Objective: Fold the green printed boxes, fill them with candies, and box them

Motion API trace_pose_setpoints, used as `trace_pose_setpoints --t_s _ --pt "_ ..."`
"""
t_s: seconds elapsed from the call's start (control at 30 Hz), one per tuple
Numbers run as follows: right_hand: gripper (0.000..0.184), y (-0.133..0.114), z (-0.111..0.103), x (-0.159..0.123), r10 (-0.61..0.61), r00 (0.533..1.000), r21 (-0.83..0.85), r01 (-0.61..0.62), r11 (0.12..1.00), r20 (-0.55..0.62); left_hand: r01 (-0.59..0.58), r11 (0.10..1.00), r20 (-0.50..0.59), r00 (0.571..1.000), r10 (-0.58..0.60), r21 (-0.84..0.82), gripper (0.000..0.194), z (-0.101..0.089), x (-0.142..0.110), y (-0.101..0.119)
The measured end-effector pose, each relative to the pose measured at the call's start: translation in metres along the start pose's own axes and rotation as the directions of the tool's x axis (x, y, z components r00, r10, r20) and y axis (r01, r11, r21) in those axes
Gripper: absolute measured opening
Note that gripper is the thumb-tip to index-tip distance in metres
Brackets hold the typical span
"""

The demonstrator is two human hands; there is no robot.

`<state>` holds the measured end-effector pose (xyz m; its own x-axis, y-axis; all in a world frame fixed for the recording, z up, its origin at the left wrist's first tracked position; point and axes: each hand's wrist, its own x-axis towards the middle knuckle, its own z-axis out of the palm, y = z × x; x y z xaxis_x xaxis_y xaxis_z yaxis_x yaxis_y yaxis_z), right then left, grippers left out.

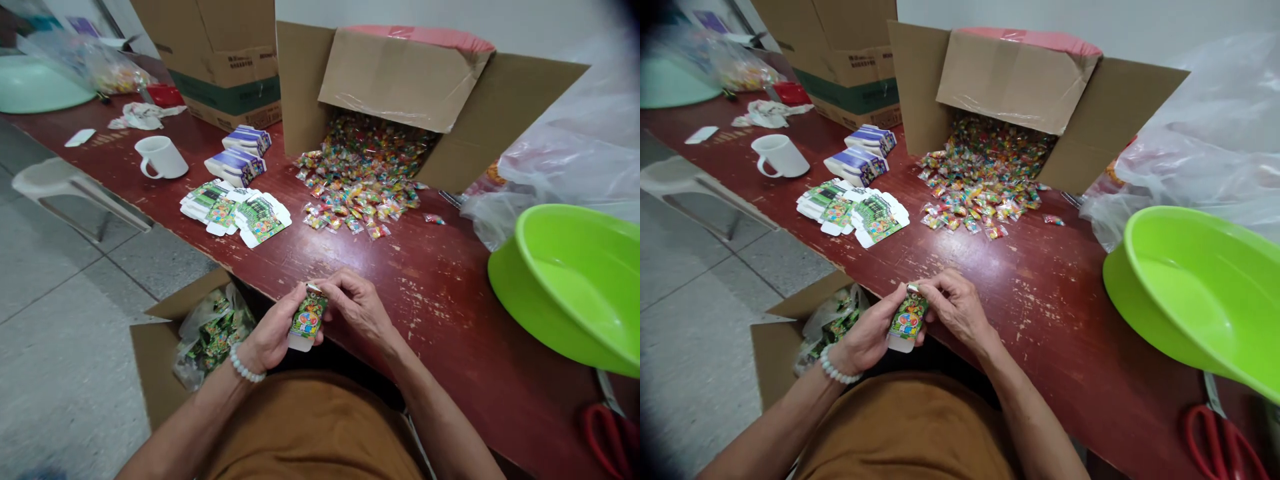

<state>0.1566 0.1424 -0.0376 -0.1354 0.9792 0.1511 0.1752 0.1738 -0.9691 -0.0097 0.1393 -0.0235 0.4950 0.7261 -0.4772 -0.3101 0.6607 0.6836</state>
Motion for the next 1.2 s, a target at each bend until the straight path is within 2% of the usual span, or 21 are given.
trace_pose_setpoints --t_s 0.1,0.17,0.3,0.37,0.47,0.57,0.7,0.77,0.8,0.83,0.87,0.9,0.93,1.0,1.1,1.2 --pt "0.018 -0.001 -0.002 0.003 0.098 0.995 0.007 -0.098 0.995 0.038 0.028 1.000 -0.037 0.999 -0.028 0.011 0.051 0.000 0.005 -0.002" --pt "0.018 -0.003 -0.002 0.007 0.128 0.990 0.032 -0.130 0.991 0.062 0.008 0.999 -0.049 0.999 -0.006 0.042 0.054 0.000 0.007 -0.004" --pt "0.026 -0.005 -0.001 0.015 0.259 0.958 0.270 -0.283 0.920 0.123 -0.075 0.986 -0.036 0.996 0.081 0.148 0.059 0.001 0.008 -0.004" --pt "0.029 -0.004 -0.002 0.017 0.284 0.949 0.339 -0.314 0.887 0.137 -0.111 0.974 -0.033 0.992 0.120 0.198 0.060 0.001 0.008 -0.003" --pt "0.027 -0.003 -0.003 0.013 0.208 0.973 0.275 -0.227 0.934 0.097 -0.141 0.963 -0.039 0.987 0.154 0.229 0.059 0.000 0.007 -0.001" --pt "0.022 -0.007 0.000 0.003 0.050 0.996 0.123 -0.058 0.991 0.072 -0.129 0.976 -0.036 0.990 0.137 0.175 0.058 0.000 0.007 -0.002" --pt "0.011 -0.005 0.003 0.000 -0.165 0.986 -0.093 0.168 0.981 0.039 -0.101 0.994 -0.063 0.993 0.104 0.049 0.053 0.003 0.013 -0.004" --pt "0.016 0.003 -0.005 0.012 -0.158 0.983 -0.144 0.171 0.975 0.094 -0.102 0.995 -0.056 0.993 0.102 0.000 0.049 0.004 0.017 -0.002" --pt "0.018 0.009 -0.014 0.021 -0.114 0.989 -0.177 0.130 0.975 0.097 -0.113 0.994 -0.048 0.993 0.112 -0.008 0.048 0.005 0.020 0.000" --pt "0.021 0.015 -0.025 0.033 -0.051 0.996 -0.225 0.065 0.972 0.068 -0.132 0.991 -0.044 0.990 0.131 -0.005 0.049 0.005 0.022 0.002" --pt "0.022 0.021 -0.039 0.046 0.012 0.998 -0.302 -0.028 0.953 -0.056 -0.155 0.988 -0.045 0.987 0.155 0.010 0.050 0.004 0.025 0.005" --pt "0.021 0.028 -0.053 0.059 0.068 0.969 -0.391 -0.160 0.907 -0.238 -0.176 0.984 -0.055 0.983 0.178 0.036 0.050 0.001 0.027 0.008" --pt "0.024 0.034 -0.068 0.071 0.087 0.932 -0.418 -0.240 0.876 -0.353 -0.193 0.978 -0.077 0.977 0.199 0.078 0.049 -0.002 0.030 0.010" --pt "0.033 0.046 -0.095 0.092 0.111 0.856 -0.430 -0.361 0.827 -0.505 -0.209 0.953 -0.147 0.959 0.244 0.218 0.048 -0.014 0.035 0.015" --pt "0.030 0.062 -0.118 0.109 0.180 0.781 -0.403 -0.488 0.774 -0.599 -0.214 0.848 -0.196 0.918 0.344 0.485 0.049 -0.036 0.037 0.025" --pt "0.018 0.070 -0.126 0.114 0.233 0.759 -0.362 -0.527 0.769 -0.608 -0.217 0.683 -0.056 0.934 0.354 0.698 0.050 -0.053 0.031 0.041"
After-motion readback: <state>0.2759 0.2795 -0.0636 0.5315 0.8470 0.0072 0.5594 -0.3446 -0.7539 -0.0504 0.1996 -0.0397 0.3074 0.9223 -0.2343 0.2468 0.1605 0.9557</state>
